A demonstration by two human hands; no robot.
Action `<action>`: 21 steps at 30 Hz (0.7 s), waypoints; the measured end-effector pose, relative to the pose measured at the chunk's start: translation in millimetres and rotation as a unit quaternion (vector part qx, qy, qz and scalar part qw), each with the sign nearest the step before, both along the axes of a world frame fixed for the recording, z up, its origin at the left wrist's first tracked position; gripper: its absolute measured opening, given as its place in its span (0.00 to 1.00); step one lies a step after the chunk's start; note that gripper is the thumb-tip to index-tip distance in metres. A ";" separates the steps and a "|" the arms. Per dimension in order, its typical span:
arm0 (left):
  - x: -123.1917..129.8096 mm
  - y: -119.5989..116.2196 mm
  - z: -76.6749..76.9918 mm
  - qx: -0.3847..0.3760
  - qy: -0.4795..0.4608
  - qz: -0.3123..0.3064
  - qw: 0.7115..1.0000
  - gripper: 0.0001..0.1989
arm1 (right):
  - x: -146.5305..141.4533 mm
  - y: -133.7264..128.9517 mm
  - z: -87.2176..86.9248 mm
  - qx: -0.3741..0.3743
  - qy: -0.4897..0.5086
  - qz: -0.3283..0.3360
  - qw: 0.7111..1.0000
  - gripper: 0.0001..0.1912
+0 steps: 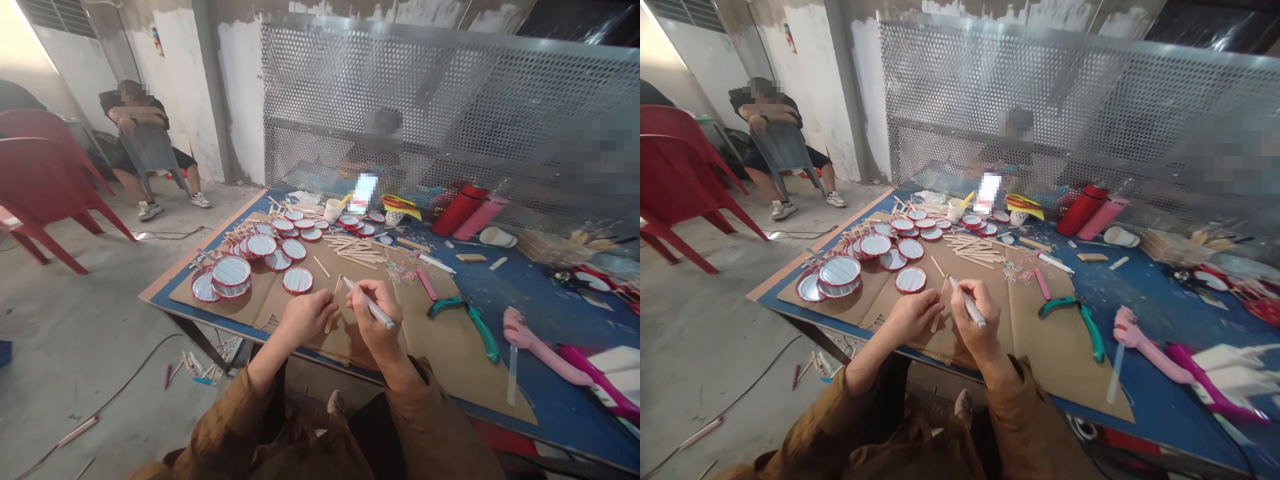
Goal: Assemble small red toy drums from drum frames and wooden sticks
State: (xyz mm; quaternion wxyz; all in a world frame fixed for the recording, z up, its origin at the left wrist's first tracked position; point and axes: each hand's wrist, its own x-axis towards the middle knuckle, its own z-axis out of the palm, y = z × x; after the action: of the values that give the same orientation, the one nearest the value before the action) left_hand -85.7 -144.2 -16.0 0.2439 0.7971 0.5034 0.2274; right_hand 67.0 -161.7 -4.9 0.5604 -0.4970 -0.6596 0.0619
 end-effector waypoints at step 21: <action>-0.2 -1.6 4.1 -0.005 0.005 0.000 1.000 0.11 | 0.3 -0.7 -0.7 -0.011 -0.007 0.007 1.000 0.06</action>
State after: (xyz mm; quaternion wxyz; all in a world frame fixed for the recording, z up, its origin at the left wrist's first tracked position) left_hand -85.8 -145.8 -11.9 0.2450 0.7969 0.5062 0.2208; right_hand 67.3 -162.4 -5.6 0.5495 -0.4990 -0.6665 0.0695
